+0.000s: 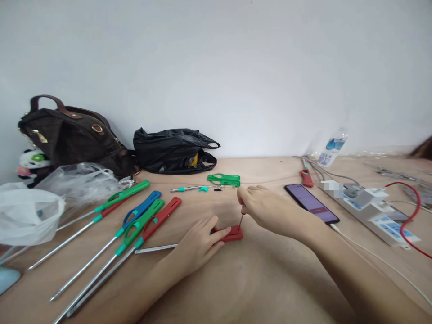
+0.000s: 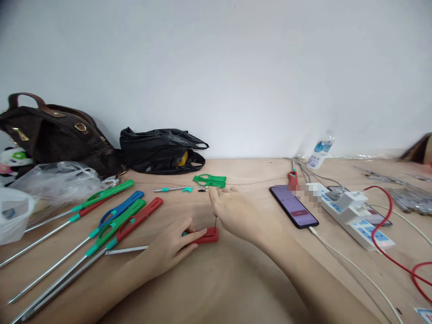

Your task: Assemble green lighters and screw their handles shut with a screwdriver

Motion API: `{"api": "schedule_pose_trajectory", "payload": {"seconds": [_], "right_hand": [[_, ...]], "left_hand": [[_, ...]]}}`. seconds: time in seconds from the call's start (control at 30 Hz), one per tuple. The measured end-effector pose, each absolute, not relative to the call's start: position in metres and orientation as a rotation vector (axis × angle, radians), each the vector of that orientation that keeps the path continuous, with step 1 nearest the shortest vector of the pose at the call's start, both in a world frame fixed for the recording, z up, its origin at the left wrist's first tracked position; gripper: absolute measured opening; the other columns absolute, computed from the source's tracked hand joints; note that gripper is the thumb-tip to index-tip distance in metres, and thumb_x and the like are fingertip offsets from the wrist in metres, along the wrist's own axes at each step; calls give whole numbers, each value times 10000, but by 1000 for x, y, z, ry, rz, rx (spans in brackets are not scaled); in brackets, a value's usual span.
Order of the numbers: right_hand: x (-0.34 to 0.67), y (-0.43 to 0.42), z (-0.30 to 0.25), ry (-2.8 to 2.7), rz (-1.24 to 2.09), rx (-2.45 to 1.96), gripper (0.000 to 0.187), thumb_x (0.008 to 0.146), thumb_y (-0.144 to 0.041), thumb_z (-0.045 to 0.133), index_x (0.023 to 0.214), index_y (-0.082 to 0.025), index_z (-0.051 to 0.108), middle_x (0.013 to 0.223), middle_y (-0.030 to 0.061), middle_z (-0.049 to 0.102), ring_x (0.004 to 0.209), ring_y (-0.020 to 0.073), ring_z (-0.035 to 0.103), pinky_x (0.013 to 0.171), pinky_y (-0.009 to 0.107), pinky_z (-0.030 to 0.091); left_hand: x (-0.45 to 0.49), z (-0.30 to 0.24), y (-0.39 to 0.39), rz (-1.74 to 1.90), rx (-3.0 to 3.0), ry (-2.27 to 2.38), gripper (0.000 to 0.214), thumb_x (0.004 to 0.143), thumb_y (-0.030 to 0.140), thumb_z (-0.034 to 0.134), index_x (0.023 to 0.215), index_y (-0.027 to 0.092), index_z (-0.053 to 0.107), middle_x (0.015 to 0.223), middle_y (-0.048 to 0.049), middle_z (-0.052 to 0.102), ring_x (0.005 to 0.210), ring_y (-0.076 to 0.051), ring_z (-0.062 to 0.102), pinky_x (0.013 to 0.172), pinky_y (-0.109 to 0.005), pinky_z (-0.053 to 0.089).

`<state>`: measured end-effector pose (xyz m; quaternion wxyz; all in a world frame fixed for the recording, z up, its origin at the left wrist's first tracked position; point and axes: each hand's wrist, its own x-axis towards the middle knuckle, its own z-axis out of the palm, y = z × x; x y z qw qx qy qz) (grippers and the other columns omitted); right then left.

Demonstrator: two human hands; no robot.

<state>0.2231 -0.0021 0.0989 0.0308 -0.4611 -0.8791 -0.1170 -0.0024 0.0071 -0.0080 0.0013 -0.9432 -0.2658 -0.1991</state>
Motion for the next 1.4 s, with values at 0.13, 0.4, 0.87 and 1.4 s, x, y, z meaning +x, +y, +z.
{"api": "schedule_pose_trajectory", "payload": {"seconds": [0.13, 0.4, 0.87, 1.4], "right_hand": [[214, -1, 102, -2696, -551, -1482, 62, 888, -154, 587, 840, -136, 622, 763, 106, 712, 668, 228, 650, 620, 301, 405], [214, -10, 104, -2723, -610, -1421, 234, 961, -277, 507, 823, -135, 632, 754, 105, 697, 705, 244, 654, 602, 309, 405], [204, -8, 106, -2717, -604, -1489, 202, 946, -289, 534, 869, -116, 604, 728, 124, 706, 651, 219, 653, 563, 270, 363], [215, -6, 101, -2705, -560, -1399, 70, 869, -80, 543, 897, -140, 566, 760, 85, 713, 648, 201, 646, 519, 272, 300]], "left_hand": [[-2, -7, 7, -625, -2974, -830, 316, 937, 179, 463, 1220, 196, 603, 905, -63, 526, 788, -196, 537, 671, -305, 485], [-2, -8, 8, -631, -2945, -819, 314, 940, 185, 451, 1213, 193, 608, 896, -63, 528, 777, -197, 531, 654, -302, 476], [-1, -8, 8, -616, -2948, -842, 304, 930, 183, 473, 1194, 203, 623, 904, -61, 526, 782, -194, 535, 668, -305, 482], [-2, -9, 8, -622, -2953, -821, 313, 940, 194, 465, 1217, 193, 611, 902, -66, 527, 766, -200, 541, 652, -314, 482]]}}
